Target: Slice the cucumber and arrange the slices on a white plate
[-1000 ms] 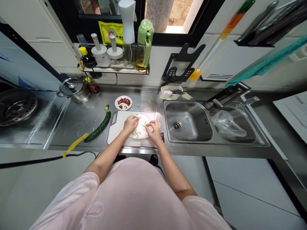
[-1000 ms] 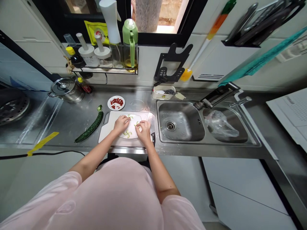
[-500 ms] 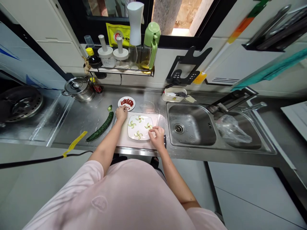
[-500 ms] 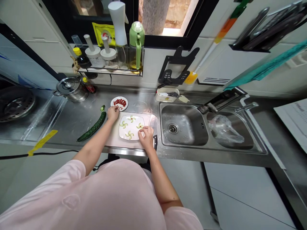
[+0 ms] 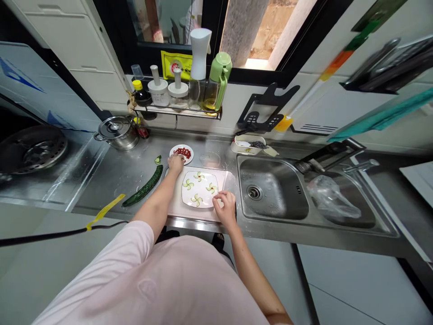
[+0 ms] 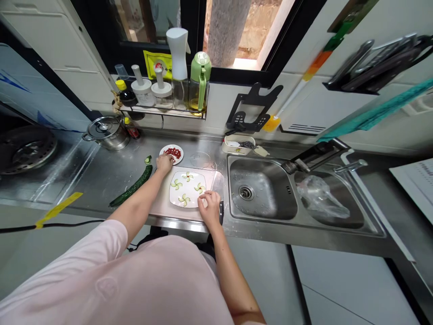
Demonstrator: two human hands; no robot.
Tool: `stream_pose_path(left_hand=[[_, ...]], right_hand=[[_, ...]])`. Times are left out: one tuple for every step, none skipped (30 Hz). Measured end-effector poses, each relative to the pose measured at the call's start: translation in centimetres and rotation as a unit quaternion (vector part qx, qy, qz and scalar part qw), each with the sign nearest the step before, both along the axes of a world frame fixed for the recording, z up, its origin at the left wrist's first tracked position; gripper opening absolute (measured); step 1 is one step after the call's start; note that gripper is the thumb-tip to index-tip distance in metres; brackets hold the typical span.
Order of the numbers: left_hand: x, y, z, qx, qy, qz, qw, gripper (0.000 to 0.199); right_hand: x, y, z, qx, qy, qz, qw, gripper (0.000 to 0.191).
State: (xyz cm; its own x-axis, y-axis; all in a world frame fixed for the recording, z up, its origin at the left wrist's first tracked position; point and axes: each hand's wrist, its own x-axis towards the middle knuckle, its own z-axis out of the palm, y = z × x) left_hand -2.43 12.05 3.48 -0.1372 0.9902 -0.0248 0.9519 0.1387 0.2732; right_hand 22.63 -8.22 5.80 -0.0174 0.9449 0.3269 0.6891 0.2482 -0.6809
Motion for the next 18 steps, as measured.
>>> stream_pose_path(left_hand=[[0.0,0.2,0.0,-0.002,0.004,-0.004,1.000,0.025],[-0.1,0.4,0.0,-0.005,0.008,-0.007,1.000,0.025],[-0.1,0.6,-0.1,-0.007,0.013,-0.009,1.000,0.024],[-0.1,0.8,-0.1,-0.007,0.017,-0.012,1.000,0.024],[-0.2,0.9,-0.1,-0.008,0.021,-0.015,1.000,0.024],[-0.2,1.0,-0.1,-0.009,0.024,-0.019,0.999,0.024],[-0.3,1.1,-0.1,-0.011,0.027,-0.021,0.999,0.024],[-0.3,1.1,-0.1,-0.013,0.030,-0.024,0.999,0.024],[-0.3,1.2,-0.2,-0.015,0.032,-0.027,0.999,0.025],[-0.3,1.3,-0.2,-0.015,0.035,-0.028,0.999,0.025],[-0.2,1.3,-0.3,-0.014,0.036,-0.030,0.999,0.025],[-0.1,1.4,-0.3,-0.011,0.037,-0.034,0.999,0.025],[0.0,1.5,-0.4,-0.007,0.038,-0.039,0.998,0.024],[0.0,1.5,-0.4,-0.005,0.040,-0.043,0.998,0.024],[0.1,1.6,-0.4,-0.005,0.043,-0.047,0.998,0.023],[0.2,1.7,-0.3,-0.005,0.044,-0.049,0.998,0.023],[0.3,1.8,-0.3,-0.008,0.046,-0.050,0.998,0.023],[0.4,1.9,-0.2,-0.012,0.047,-0.049,0.998,0.024]], right_hand=[[0.0,-0.1,0.0,0.001,-0.001,0.000,1.000,0.011],[0.1,-0.2,-0.1,0.001,-0.001,0.000,1.000,0.010],[0.1,-0.3,-0.1,0.001,0.000,-0.003,1.000,0.010],[0.2,-0.4,-0.1,0.002,0.000,-0.005,1.000,0.010],[0.2,-0.5,-0.2,0.001,0.000,-0.007,1.000,0.010],[0.3,-0.6,-0.2,0.001,0.000,-0.009,1.000,0.010],[0.4,-0.6,-0.2,0.001,-0.001,-0.012,1.000,0.009],[0.5,-0.7,-0.2,0.000,-0.002,-0.013,1.000,0.009],[0.6,-0.7,-0.2,0.000,-0.004,-0.014,1.000,0.009],[0.7,-0.8,-0.2,0.000,-0.005,-0.015,1.000,0.009],[0.8,-0.8,-0.3,0.000,-0.006,-0.016,1.000,0.009],[0.8,-0.8,-0.3,0.000,-0.008,-0.017,1.000,0.009],[0.9,-0.8,-0.3,0.000,-0.009,-0.016,1.000,0.009],[0.9,-0.8,-0.3,-0.001,-0.010,-0.016,1.000,0.009],[1.0,-0.8,-0.3,-0.002,-0.011,-0.016,1.000,0.009],[1.0,-0.8,-0.3,-0.003,-0.012,-0.016,1.000,0.009],[1.0,-0.8,-0.3,-0.003,-0.012,-0.016,1.000,0.009],[1.1,-0.8,-0.3,-0.002,-0.012,-0.017,1.000,0.009]])
